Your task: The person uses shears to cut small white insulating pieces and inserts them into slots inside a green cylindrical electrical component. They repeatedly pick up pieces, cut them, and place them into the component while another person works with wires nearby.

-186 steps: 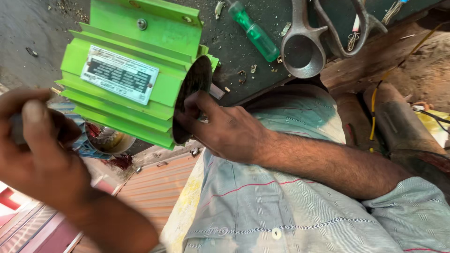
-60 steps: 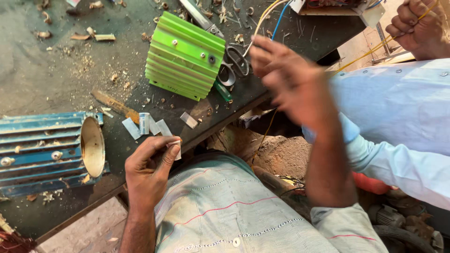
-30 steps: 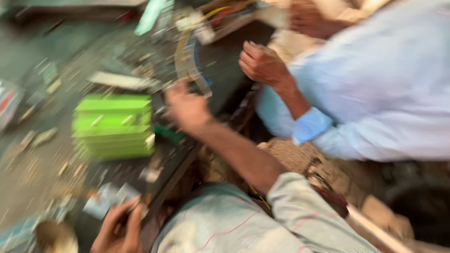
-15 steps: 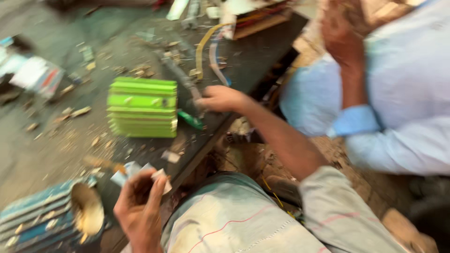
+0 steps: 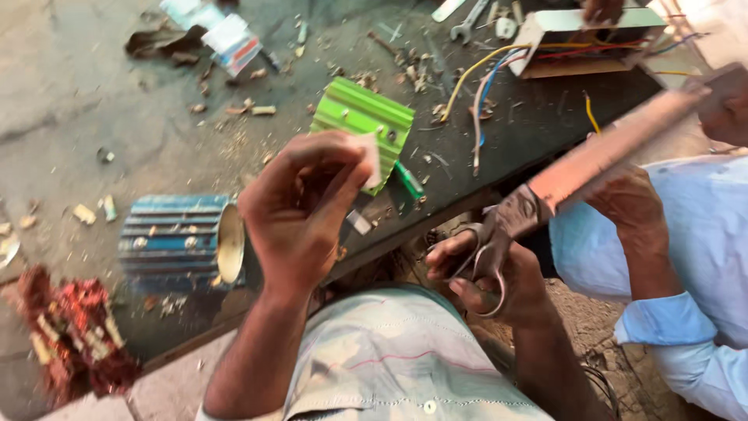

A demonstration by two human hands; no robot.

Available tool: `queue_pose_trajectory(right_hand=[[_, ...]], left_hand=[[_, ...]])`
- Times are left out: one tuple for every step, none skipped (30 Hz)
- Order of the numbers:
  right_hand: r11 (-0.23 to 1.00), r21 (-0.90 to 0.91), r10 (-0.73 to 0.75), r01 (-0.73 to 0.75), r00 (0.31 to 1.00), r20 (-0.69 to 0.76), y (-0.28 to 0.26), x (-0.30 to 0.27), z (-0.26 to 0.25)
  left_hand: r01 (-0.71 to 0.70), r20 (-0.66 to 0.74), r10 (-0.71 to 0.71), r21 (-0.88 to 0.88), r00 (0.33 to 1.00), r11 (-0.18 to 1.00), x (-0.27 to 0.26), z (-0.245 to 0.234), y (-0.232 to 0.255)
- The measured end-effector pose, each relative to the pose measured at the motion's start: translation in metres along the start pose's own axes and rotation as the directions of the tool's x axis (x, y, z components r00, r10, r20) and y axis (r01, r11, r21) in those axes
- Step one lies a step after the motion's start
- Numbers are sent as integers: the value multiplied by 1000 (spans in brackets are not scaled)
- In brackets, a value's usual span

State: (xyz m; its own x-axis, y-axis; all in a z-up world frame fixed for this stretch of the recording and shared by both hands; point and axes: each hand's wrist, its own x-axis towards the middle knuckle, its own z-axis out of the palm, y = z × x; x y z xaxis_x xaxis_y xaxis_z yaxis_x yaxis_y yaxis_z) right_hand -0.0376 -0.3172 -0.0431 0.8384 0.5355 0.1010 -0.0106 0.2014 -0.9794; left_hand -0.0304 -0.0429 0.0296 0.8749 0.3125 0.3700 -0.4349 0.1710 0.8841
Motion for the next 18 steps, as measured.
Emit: queue_pose_trajectory(right_hand=[[999,-25,-43,42,998,-34,2,-4,6],[995,-83,-64,60,997,-41,3,-8,12],[986,-144,-92,84,995,-48,5,-9,17],[973,-204,-121,108,991,-55,5,-10,21],[989,-93,-121,117,992,-31,4,-11,24],[992,20,-122,122,993,-6,3,-12,27],[984,133,-121,118,993,15,0,-13,29],[998,43,-59,56,996,71,-4,-15,29],[999,-50,7,-1,993,116,-8,-17,29],[988,-145,76,-54,985,156,-12,-18,30],[974,-204,128,-94,978,165,-13,-17,32],[956,-263,180,-132,969,171,-14,-15,34],[931,-324,232,-167,957,174,-16,-12,35],[925,-325,267,-198,947,181,-19,-11,36],[916,-325,305,-233,934,189,-21,-11,37],[907,-325,342,-268,919,196,-23,-11,37],[906,-361,311,-222,928,208,-24,-12,38],[902,-395,279,-176,935,220,-26,-12,38]], left_hand=[[-22,0,22,-13,1000,1000,0,1,-1],[-45,0,45,-27,999,999,-1,2,-1],[-68,-4,68,-20,998,997,0,4,-2],[-78,-9,78,-28,997,997,0,5,-1],[-88,-14,87,-37,996,995,0,6,0],[-85,-20,84,-61,996,995,0,6,1],[-84,-25,82,-68,996,994,0,5,3],[-83,-30,81,-75,996,994,0,5,4],[-84,-30,83,-64,996,994,-1,4,6],[-88,-27,87,-50,996,995,-2,4,8],[-92,-24,91,-39,996,995,-2,4,10],[-98,-16,97,-24,995,995,-3,3,13],[-97,-11,97,-13,995,995,-3,4,15],[-97,-6,97,-2,995,995,-4,4,16],[-85,-3,85,11,996,996,-5,4,17],[-80,-1,80,15,997,997,-6,4,17],[-71,3,71,20,997,997,-7,4,18],[-69,8,69,16,998,997,-8,4,18]])
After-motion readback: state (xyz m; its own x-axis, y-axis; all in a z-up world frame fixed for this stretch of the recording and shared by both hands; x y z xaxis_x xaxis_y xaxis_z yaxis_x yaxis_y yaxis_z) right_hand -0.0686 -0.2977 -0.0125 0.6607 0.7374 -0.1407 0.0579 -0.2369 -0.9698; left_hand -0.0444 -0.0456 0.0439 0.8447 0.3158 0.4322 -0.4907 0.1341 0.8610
